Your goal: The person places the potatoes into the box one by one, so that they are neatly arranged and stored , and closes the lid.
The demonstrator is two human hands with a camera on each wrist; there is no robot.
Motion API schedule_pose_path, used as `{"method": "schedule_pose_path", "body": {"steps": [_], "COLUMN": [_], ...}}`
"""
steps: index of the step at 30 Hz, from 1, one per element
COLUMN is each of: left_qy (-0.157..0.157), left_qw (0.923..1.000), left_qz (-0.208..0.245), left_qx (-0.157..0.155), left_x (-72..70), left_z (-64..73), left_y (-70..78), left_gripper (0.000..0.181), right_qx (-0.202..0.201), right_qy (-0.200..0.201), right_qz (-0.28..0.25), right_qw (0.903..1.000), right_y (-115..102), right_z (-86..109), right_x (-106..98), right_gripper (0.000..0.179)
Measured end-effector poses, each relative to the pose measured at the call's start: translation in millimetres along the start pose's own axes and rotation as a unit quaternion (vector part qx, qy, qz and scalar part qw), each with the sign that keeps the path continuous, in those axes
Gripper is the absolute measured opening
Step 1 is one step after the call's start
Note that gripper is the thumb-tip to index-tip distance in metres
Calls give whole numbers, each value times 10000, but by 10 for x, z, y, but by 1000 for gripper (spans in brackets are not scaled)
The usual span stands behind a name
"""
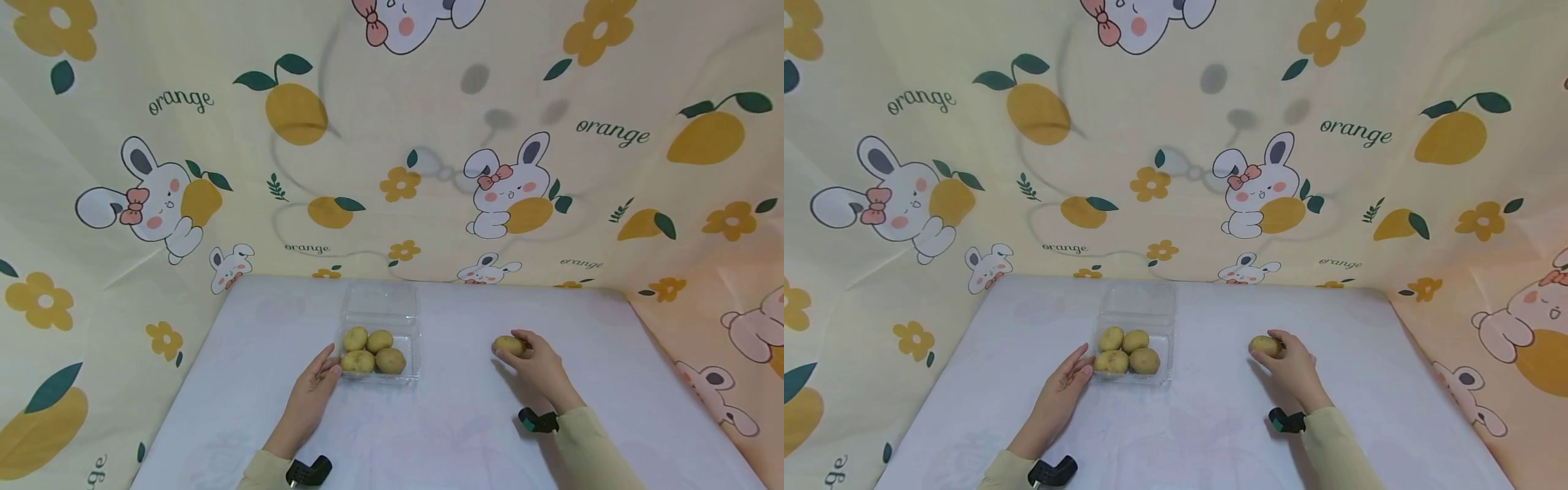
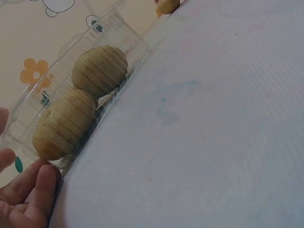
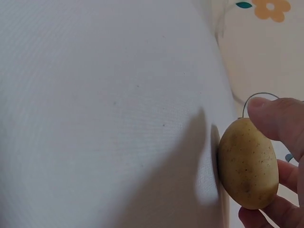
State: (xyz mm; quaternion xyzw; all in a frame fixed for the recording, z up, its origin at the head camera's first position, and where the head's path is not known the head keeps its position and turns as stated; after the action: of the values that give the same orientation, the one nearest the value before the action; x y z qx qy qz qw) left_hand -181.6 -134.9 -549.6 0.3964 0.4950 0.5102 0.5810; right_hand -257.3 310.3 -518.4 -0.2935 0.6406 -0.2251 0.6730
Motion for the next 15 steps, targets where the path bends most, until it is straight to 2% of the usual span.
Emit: {"method": "schedule_pose_path", "body": {"steps": [6,9,15], "left_qy": [-77,-46,-43], "left_qw": [9999,9999,10000], "left_qz": [69,89,56], "left_qx": [1,-34,-6], "left_x": [-7,-10,-12], "left_z": [32,1,3], "left_y": [39,-12,-17], "left_gripper": [56,57,57], "right_qx": [-26,-33,-96], "right_qy": [17,19,38], "right_qz": [-82,-130,-168], "right_qw": [10000,9999,9998], "right_y": [5,5,-4], "right_z": [-3,0,7], "right_x": [0,3,8], "right_gripper": [79,79,77]}}
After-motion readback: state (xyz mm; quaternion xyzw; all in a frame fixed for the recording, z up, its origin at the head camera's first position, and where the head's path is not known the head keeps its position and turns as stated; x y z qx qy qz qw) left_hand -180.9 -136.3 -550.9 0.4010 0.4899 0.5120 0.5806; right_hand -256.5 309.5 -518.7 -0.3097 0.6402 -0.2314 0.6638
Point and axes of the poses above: each hand's wrist, its own z-axis away from the middle knuckle, its own x-axis out of the palm, y = z × x, the point moved 3 cm from there along -z, towards the middle knuckle, and after that the axes turned 10 degrees about -x, right-handed, at the moved point
